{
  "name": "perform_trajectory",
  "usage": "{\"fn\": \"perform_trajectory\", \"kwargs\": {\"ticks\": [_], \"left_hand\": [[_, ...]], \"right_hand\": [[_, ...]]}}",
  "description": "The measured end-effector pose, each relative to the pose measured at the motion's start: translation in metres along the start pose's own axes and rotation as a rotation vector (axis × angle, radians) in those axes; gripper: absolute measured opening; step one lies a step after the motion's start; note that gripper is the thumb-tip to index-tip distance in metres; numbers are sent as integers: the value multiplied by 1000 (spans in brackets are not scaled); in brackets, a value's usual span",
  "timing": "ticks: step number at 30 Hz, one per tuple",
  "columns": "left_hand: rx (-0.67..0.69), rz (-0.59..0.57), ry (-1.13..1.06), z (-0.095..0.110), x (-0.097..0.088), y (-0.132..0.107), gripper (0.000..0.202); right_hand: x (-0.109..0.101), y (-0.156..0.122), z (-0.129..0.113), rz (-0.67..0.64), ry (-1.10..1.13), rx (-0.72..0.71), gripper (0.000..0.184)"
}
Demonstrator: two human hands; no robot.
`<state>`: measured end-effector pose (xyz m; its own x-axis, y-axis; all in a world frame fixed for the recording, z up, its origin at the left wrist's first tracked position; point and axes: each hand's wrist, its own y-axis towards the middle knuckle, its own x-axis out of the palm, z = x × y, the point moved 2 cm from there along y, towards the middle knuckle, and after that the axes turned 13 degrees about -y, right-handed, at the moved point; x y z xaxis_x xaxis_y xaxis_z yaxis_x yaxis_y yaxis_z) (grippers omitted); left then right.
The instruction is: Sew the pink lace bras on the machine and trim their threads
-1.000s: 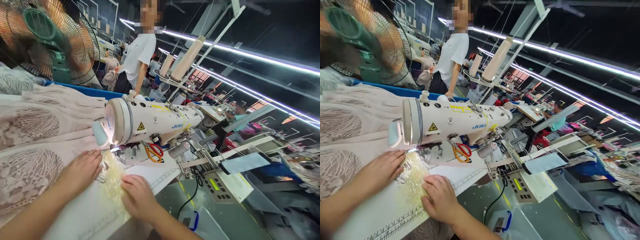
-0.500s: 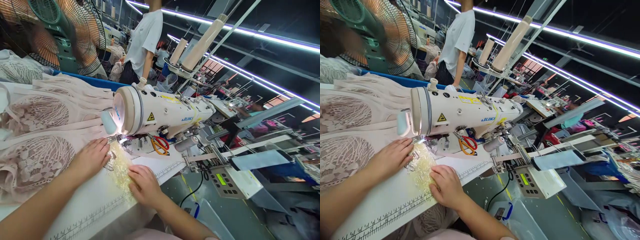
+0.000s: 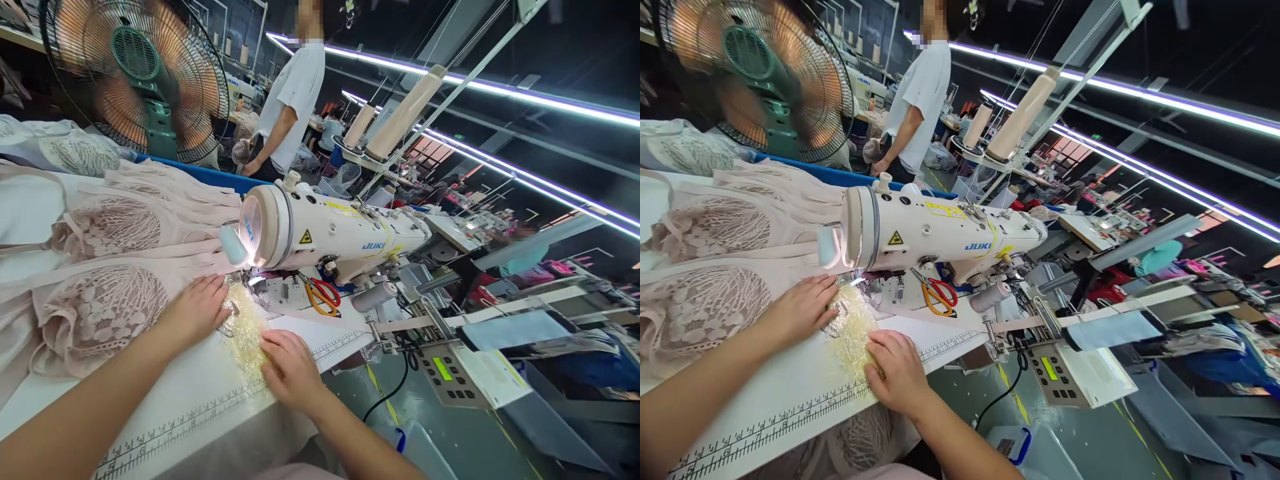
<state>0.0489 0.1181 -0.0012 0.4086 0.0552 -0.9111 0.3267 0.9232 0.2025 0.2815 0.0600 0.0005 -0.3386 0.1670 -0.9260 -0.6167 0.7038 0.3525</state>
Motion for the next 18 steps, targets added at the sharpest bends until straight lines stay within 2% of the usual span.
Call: {"fn": "perform_trajectory", "kwargs": {"ticks": [6,9,13,15,18], "left_hand": [[-7,-2,4,0,3,0,48],[-19,-17,27,3,-2,2,46],[-53,-15,78,21,-28,-7,33],[-143,-31,96,30,-44,-20,32],[-336,-181,71,34,-58,-40,35]], "right_hand": [[2,-1,-1,3,-9,0,29],[2,-1,-1,15,-6,-3,29],[1,-1,-2,15,-16,-8,29],[2,-1,-2,18,-26,-9,28],[4,0,-2,22,-31,-2,28]]}}
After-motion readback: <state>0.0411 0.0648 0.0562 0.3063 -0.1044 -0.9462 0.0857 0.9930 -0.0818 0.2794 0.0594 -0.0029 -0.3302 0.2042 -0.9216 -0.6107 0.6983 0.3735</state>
